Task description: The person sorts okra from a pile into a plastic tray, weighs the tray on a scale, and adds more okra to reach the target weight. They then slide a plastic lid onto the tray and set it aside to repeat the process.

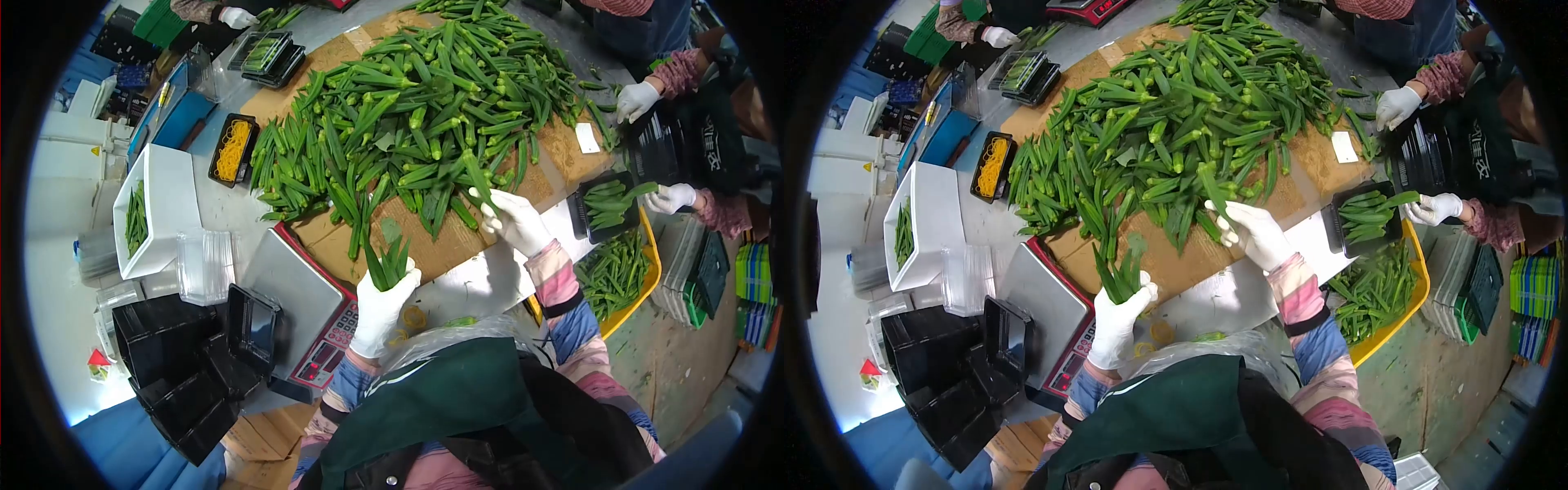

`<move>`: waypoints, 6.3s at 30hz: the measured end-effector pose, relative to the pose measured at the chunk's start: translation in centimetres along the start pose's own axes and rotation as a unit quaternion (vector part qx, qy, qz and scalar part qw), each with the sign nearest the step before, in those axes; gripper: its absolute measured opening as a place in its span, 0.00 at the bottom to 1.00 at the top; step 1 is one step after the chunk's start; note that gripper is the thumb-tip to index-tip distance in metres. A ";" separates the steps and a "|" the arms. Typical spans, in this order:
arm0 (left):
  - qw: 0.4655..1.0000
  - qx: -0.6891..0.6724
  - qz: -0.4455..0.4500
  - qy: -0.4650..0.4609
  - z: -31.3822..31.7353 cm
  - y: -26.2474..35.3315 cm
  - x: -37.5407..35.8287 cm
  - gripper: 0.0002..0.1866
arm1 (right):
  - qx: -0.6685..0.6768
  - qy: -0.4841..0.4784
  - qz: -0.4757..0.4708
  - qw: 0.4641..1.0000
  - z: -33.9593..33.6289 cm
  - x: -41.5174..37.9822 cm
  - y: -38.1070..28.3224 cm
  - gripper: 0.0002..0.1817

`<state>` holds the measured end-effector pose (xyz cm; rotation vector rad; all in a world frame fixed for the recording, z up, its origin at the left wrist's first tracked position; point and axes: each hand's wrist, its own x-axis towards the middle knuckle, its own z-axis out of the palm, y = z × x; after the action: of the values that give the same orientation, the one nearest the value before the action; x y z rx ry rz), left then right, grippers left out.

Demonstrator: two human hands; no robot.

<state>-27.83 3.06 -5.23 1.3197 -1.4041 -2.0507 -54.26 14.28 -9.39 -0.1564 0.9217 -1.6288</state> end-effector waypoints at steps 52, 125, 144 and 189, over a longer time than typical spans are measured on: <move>0.862 -0.471 -0.121 -0.145 0.7 1.4 -0.3 0.29 | -0.576 0.006 -0.309 0.756 9.5 -4.2 4.8 0.11; 0.844 -0.523 -0.081 -0.085 -3.7 1.7 1.6 0.25 | -0.664 -0.003 -0.444 0.602 11.6 11.0 1.4 0.10; 0.851 -0.514 -0.093 -0.055 -4.5 2.4 1.7 0.21 | -0.522 -0.041 -0.149 0.839 12.3 11.1 -3.7 0.19; 0.785 -0.586 0.052 0.195 -25.2 2.3 -11.7 0.17 | -0.669 -0.500 -0.072 0.544 38.5 11.5 24.9 0.27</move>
<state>-1.48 -3.93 0.42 0.9118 0.1015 -1.7989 -16.76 -13.80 -3.37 -2.0279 0.9598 -0.3118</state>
